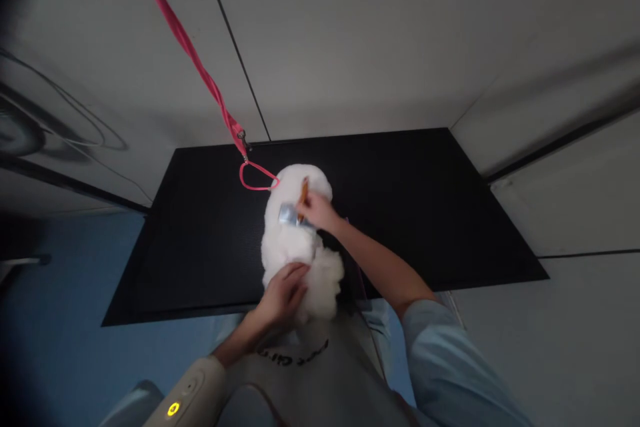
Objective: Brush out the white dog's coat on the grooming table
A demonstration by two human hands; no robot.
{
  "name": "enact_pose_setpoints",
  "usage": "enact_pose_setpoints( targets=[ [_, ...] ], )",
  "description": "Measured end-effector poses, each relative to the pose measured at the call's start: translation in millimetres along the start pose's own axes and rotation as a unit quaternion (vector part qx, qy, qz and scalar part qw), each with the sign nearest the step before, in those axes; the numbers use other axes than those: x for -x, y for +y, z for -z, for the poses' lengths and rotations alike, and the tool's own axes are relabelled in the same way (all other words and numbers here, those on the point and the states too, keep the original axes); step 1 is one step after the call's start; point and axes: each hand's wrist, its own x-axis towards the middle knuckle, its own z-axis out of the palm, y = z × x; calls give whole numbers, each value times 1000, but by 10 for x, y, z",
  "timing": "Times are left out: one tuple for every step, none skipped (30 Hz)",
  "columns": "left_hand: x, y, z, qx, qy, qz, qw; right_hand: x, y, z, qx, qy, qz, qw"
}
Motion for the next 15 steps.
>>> enact_pose_setpoints(
  targets=[
    [-27,-16,21,-15,-12,16,1000,-20,11,19,6,47,-5,999],
    [-51,-30,30,-28,-26,30,999,-24,17,33,12,67,2,998],
    [-69,-39,27,-36,-38,41,998,-13,19,38,15,48,20,999],
    [-79,-42,15,-39,-49,49,997,6,17,31,14,6,40,999],
    [-81,-39,-1,-36,-56,55,996,26,12,19,13,-43,56,997],
    [-75,-32,-17,-29,-61,58,996,38,5,6,10,-89,63,994],
    [-63,-26,-27,-21,-64,60,996,36,-3,-2,11,-100,58,993],
    [-47,-27,-29,-12,-67,59,996,19,-12,-4,17,-68,41,997],
    [-29,-38,-21,-1,-65,54,996,-9,-21,1,28,-15,28,999],
    [-14,-64,-2,7,-51,44,998,-41,-28,7,40,31,23,998],
    [-6,-106,24,8,-14,32,999,-73,-34,10,48,56,29,997],
    [-6,-163,53,-3,42,25,999,-103,-38,8,48,42,45,997],
    [-17,-229,79,-25,107,23,994,-133,-39,2,39,12,55,998],
    [-39,-299,98,-57,171,30,983,-166,-37,-7,24,-26,57,998],
    [-69,-365,105,-90,206,37,974,-203,-34,-13,5,-62,50,997]
  ],
)
